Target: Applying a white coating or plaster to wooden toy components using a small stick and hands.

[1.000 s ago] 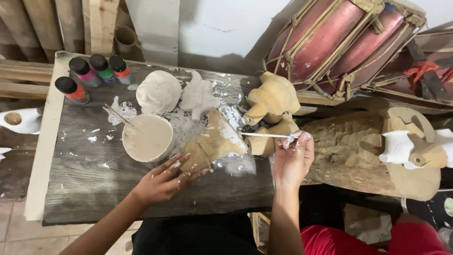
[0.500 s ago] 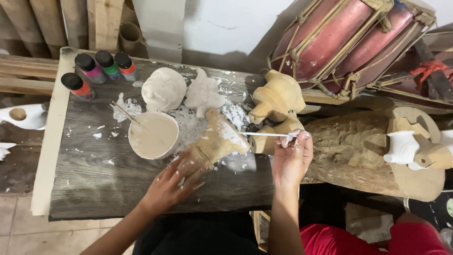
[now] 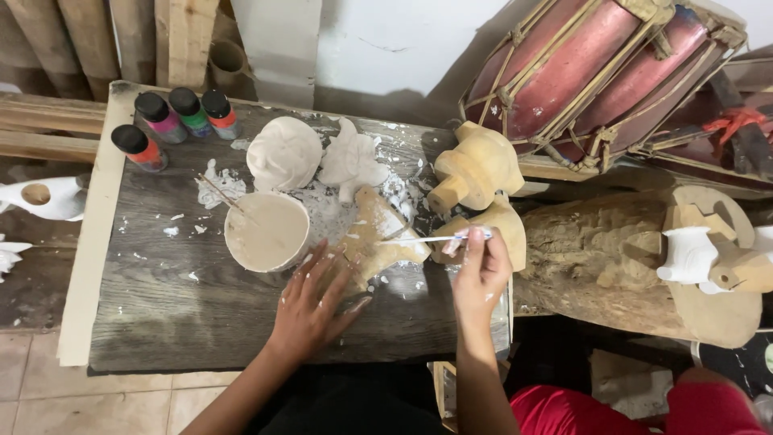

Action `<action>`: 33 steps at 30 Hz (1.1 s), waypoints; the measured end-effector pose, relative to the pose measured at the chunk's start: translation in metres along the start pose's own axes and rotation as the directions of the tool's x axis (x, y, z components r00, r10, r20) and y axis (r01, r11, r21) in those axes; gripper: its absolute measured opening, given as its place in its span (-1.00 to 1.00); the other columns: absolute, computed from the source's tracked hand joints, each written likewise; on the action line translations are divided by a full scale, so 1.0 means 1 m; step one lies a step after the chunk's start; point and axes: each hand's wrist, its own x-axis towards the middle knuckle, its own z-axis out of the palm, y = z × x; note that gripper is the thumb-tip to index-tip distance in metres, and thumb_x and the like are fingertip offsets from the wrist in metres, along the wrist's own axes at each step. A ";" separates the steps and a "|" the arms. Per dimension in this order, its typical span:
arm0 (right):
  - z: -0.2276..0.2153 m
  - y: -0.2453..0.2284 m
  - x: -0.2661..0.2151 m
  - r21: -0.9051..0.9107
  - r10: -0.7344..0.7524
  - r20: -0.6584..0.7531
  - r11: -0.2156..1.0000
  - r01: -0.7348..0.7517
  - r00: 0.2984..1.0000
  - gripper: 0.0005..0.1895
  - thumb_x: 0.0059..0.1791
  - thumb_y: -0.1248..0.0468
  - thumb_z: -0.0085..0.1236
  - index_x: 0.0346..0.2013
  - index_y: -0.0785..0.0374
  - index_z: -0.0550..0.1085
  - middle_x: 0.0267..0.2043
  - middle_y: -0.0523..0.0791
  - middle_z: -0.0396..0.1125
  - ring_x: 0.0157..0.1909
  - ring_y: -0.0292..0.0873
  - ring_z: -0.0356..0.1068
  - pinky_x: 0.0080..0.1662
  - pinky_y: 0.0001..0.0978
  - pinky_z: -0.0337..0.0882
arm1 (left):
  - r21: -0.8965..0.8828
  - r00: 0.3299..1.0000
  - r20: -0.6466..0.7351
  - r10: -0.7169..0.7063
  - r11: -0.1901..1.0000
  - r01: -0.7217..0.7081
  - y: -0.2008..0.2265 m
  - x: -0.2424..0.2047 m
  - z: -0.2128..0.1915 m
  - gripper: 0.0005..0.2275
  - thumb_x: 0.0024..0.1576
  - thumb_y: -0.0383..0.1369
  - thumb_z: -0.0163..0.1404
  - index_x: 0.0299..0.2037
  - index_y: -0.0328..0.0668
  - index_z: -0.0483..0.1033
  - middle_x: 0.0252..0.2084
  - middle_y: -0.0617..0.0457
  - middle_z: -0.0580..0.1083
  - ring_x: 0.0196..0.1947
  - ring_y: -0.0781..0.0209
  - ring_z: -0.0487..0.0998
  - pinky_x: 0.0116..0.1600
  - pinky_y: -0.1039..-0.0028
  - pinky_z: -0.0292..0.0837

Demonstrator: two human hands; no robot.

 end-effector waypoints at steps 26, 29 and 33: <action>0.144 -0.058 0.055 0.046 -0.378 0.848 0.752 0.657 0.373 -0.84 0.04 0.27 0.14 -0.37 0.17 0.64 -0.56 -0.08 0.42 -0.31 -0.07 0.38 -0.15 -0.24 0.45 | 0.011 0.856 -0.445 -0.265 0.954 0.301 -0.033 0.027 -0.059 -0.33 -0.14 -0.03 0.37 0.15 -0.15 0.50 0.15 -0.13 0.27 0.27 -0.29 0.29 0.39 -0.03 -0.12; 0.146 -0.056 0.055 0.022 -0.392 0.835 0.725 0.688 0.387 -0.83 0.07 0.23 0.12 -0.34 0.12 0.62 -0.55 -0.14 0.41 -0.28 -0.13 0.34 -0.15 -0.30 0.42 | 0.036 0.856 -0.436 -0.278 0.945 0.326 -0.034 0.025 -0.058 -0.29 -0.20 0.02 0.39 0.13 -0.17 0.51 0.15 -0.15 0.26 0.25 -0.31 0.28 0.41 -0.05 -0.13; 0.143 -0.054 0.050 0.010 -0.390 0.826 0.733 0.681 0.408 -0.83 0.05 0.26 0.13 -0.41 0.12 0.60 -0.53 -0.15 0.43 -0.28 -0.13 0.31 -0.18 -0.27 0.39 | 0.035 0.863 -0.420 -0.282 0.945 0.326 -0.035 0.025 -0.061 -0.29 -0.18 0.05 0.37 0.12 -0.20 0.50 0.16 -0.18 0.26 0.26 -0.32 0.28 0.42 -0.03 -0.11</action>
